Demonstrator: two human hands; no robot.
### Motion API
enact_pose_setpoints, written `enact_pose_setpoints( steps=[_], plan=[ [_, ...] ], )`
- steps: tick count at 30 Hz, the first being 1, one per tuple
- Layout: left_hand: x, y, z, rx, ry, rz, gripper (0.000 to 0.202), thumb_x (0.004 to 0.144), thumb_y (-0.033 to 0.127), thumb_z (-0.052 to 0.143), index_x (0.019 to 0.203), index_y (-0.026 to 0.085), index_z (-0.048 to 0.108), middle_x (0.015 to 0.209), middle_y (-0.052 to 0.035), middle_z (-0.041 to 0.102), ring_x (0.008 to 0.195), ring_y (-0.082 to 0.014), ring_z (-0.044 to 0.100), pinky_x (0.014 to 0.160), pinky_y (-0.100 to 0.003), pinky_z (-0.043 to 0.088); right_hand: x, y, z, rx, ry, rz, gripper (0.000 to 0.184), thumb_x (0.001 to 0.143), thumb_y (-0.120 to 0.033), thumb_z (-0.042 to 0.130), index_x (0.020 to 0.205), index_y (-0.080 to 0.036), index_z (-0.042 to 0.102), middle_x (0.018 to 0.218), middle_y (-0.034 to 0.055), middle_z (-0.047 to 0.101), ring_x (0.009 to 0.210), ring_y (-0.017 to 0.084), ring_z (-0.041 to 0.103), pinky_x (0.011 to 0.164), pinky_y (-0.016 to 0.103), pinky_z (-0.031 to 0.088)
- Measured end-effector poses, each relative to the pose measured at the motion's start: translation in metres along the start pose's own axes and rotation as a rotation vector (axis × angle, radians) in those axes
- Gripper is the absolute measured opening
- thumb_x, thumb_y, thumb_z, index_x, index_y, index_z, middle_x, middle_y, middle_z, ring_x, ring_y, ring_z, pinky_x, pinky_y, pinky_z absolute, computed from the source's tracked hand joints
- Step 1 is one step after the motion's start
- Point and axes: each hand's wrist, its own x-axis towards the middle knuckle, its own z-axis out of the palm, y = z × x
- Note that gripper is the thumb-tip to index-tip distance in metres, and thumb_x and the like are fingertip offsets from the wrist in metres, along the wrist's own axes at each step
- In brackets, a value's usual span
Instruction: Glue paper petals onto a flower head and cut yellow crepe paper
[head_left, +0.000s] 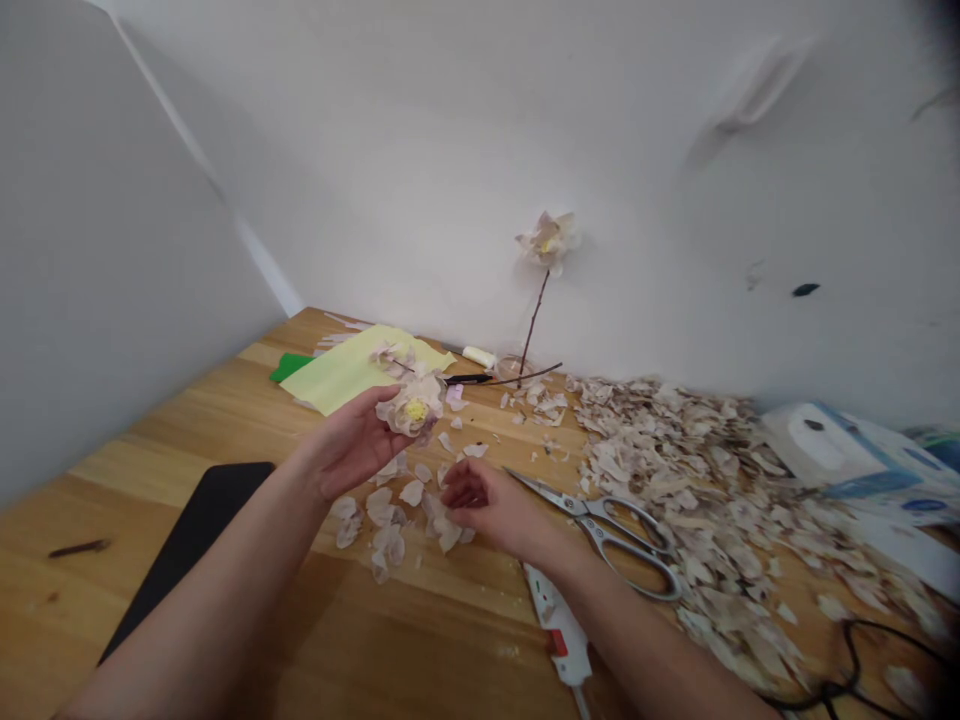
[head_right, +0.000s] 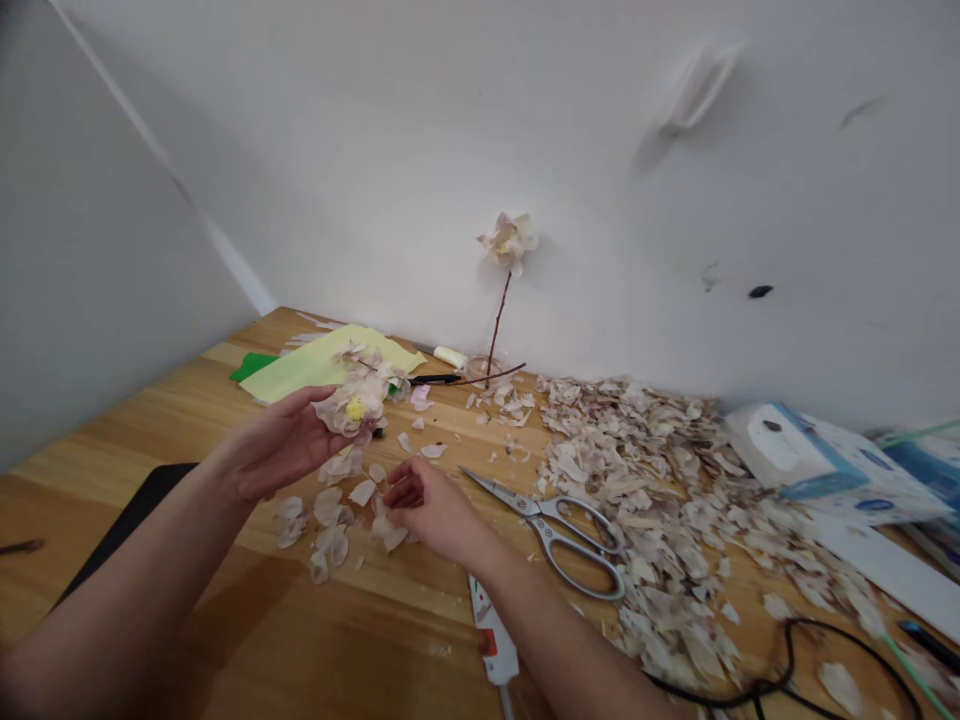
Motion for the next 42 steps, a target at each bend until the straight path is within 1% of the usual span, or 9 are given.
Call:
enact_pose_setpoints(
  steps=[6, 11, 16, 20, 23, 26, 29, 36, 42],
  plan=[
    [0.003, -0.007, -0.002, -0.001, -0.053, -0.053, 0.023, 0.085, 0.013, 0.042, 0.097, 0.005, 0.059, 0.085, -0.0132, 0.069, 0.074, -0.0178, 0.066, 0.072, -0.028, 0.054, -0.006, -0.002, -0.017, -0.182, 0.143, -0.097, 0.022, 0.069, -0.011, 0.052, 0.088, -0.021, 0.057, 0.095, 0.0030, 0.061, 0.088, 0.017, 0.057, 0.082, 0.035, 0.042],
    [0.004, -0.018, 0.000, 0.045, -0.085, -0.117, 0.022, 0.085, 0.015, 0.043, 0.093, 0.005, 0.061, 0.083, -0.0128, 0.069, 0.076, -0.0184, 0.066, 0.075, -0.029, 0.054, -0.021, -0.010, -0.046, -0.202, 0.254, -0.116, 0.015, 0.073, -0.028, 0.055, 0.085, -0.020, 0.056, 0.090, 0.0034, 0.061, 0.086, 0.018, 0.058, 0.078, 0.034, 0.045],
    [0.003, -0.021, 0.001, 0.032, -0.109, -0.202, 0.020, 0.085, 0.017, 0.045, 0.094, 0.008, 0.061, 0.088, -0.0128, 0.069, 0.080, -0.0191, 0.067, 0.076, -0.031, 0.055, -0.039, -0.006, -0.065, -0.235, 0.342, -0.138, 0.016, 0.079, -0.033, 0.053, 0.088, -0.020, 0.053, 0.087, 0.0037, 0.060, 0.082, 0.017, 0.058, 0.072, 0.030, 0.046],
    [0.003, -0.019, 0.002, 0.009, -0.024, -0.176, 0.016, 0.085, 0.015, 0.046, 0.091, 0.009, 0.060, 0.085, -0.0121, 0.069, 0.075, -0.0184, 0.068, 0.070, -0.030, 0.056, -0.038, 0.002, -0.056, -0.344, 0.276, -0.149, 0.009, 0.079, -0.025, 0.052, 0.087, -0.020, 0.054, 0.084, 0.0036, 0.061, 0.076, 0.016, 0.058, 0.068, 0.030, 0.046],
    [0.004, -0.020, 0.002, 0.021, -0.005, -0.163, 0.015, 0.085, 0.014, 0.046, 0.091, 0.010, 0.059, 0.084, -0.0121, 0.069, 0.075, -0.0185, 0.068, 0.069, -0.029, 0.056, -0.028, 0.001, -0.032, -0.488, 0.128, -0.199, 0.017, 0.076, -0.014, 0.053, 0.089, -0.022, 0.058, 0.087, 0.0026, 0.063, 0.077, 0.016, 0.056, 0.069, 0.029, 0.043],
    [0.005, -0.021, 0.002, 0.031, -0.022, -0.159, 0.014, 0.084, 0.014, 0.046, 0.089, 0.011, 0.059, 0.081, -0.0111, 0.069, 0.075, -0.0178, 0.068, 0.067, -0.027, 0.056, -0.014, -0.004, -0.005, -0.620, -0.023, -0.280, 0.029, 0.068, -0.004, 0.054, 0.092, -0.019, 0.060, 0.096, 0.0060, 0.063, 0.093, 0.021, 0.053, 0.083, 0.033, 0.038],
    [0.004, -0.021, 0.002, 0.036, -0.045, -0.163, 0.015, 0.085, 0.014, 0.046, 0.089, 0.011, 0.059, 0.078, -0.0105, 0.069, 0.074, -0.0174, 0.068, 0.065, -0.026, 0.056, -0.001, -0.005, 0.010, -0.671, -0.096, -0.317, 0.024, 0.069, -0.004, 0.053, 0.087, -0.017, 0.061, 0.094, 0.0086, 0.064, 0.094, 0.023, 0.053, 0.082, 0.033, 0.037],
    [0.001, -0.019, 0.005, 0.035, -0.058, -0.152, 0.015, 0.084, 0.013, 0.046, 0.084, 0.010, 0.060, 0.077, -0.0105, 0.069, 0.074, -0.0175, 0.067, 0.070, -0.027, 0.055, 0.003, -0.005, -0.007, -0.515, 0.049, -0.228, 0.023, 0.069, -0.006, 0.052, 0.086, -0.019, 0.059, 0.080, 0.0038, 0.066, 0.071, 0.017, 0.059, 0.065, 0.029, 0.042],
    [0.001, -0.026, 0.005, 0.109, -0.039, -0.115, 0.015, 0.082, 0.010, 0.047, 0.089, 0.007, 0.061, 0.081, -0.0117, 0.070, 0.075, -0.0181, 0.068, 0.070, -0.026, 0.055, -0.017, -0.015, -0.028, -0.187, 0.240, -0.213, 0.018, 0.073, -0.019, 0.056, 0.090, -0.021, 0.053, 0.080, 0.0011, 0.063, 0.074, 0.015, 0.061, 0.069, 0.030, 0.047]
  ],
)
